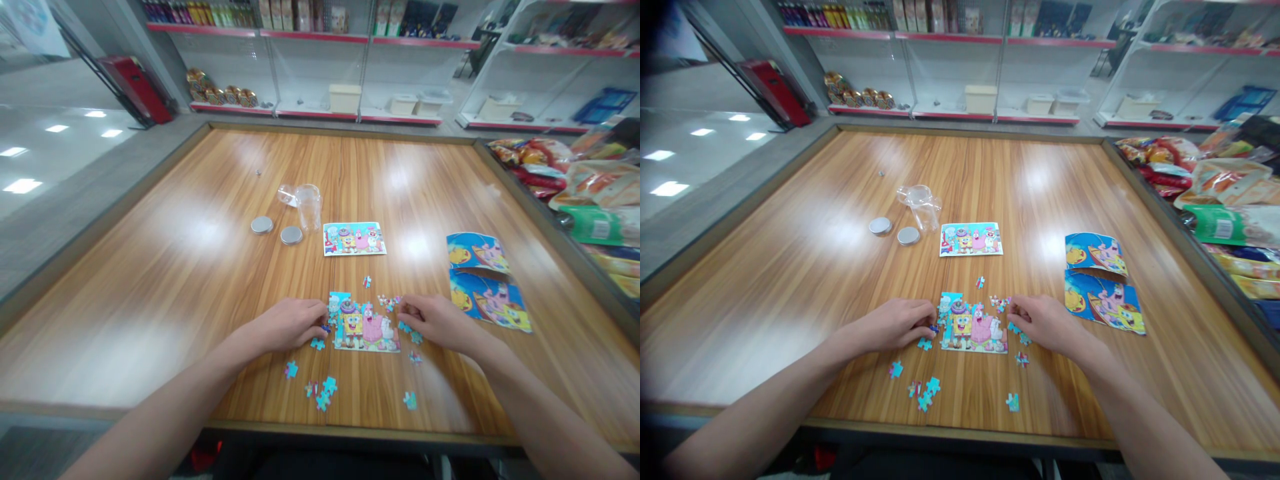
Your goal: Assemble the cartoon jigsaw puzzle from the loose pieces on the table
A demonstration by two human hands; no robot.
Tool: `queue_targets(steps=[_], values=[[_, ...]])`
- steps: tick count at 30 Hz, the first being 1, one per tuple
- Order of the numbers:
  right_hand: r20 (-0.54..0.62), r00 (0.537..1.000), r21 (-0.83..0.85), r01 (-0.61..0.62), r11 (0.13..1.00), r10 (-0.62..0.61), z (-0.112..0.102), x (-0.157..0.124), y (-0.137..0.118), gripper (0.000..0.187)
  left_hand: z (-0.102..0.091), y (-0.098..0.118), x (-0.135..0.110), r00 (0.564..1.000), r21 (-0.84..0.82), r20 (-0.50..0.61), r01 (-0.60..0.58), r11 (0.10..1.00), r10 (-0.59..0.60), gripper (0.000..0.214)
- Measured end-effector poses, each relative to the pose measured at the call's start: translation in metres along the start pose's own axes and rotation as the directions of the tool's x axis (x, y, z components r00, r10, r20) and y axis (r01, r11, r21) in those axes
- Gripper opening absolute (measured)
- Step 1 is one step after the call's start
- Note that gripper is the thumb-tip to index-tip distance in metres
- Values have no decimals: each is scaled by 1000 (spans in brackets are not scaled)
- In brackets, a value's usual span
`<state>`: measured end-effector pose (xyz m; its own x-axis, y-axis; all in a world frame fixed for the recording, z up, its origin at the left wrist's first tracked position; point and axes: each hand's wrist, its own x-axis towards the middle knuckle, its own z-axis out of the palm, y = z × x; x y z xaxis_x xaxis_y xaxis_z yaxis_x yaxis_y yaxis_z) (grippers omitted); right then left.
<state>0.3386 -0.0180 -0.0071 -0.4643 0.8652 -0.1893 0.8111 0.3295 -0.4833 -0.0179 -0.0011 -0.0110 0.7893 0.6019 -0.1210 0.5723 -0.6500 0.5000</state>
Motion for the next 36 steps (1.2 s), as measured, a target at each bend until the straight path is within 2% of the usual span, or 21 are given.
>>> queue_targets(steps=[10, 19, 25, 32, 36], values=[[-1, 1000, -1, 2, 1000, -2, 0, 1, -1, 11, -5, -6, -2, 998, 36, -16, 66, 997, -66, 17], [5, 1000, 0, 0, 1000, 0, 1, 1, 1, 12, -23, -12, -12, 996, 64, 38, 76, 995, -79, 13], [7, 1000, 5, -4, 1000, 4, 0, 1, -1, 12, -28, -10, -17, 997, 67, 72, 23, 997, -28, 9], [10, 1000, 10, 1, 1000, -1, -2, 1, -3, 12, -16, 1, -13, 989, 25, 109, -99, 995, 95, 12], [11, 1000, 7, -3, 1000, 3, -2, 1, -3, 11, -13, 3, -11, 986, 22, 109, -130, 991, 127, 9]])
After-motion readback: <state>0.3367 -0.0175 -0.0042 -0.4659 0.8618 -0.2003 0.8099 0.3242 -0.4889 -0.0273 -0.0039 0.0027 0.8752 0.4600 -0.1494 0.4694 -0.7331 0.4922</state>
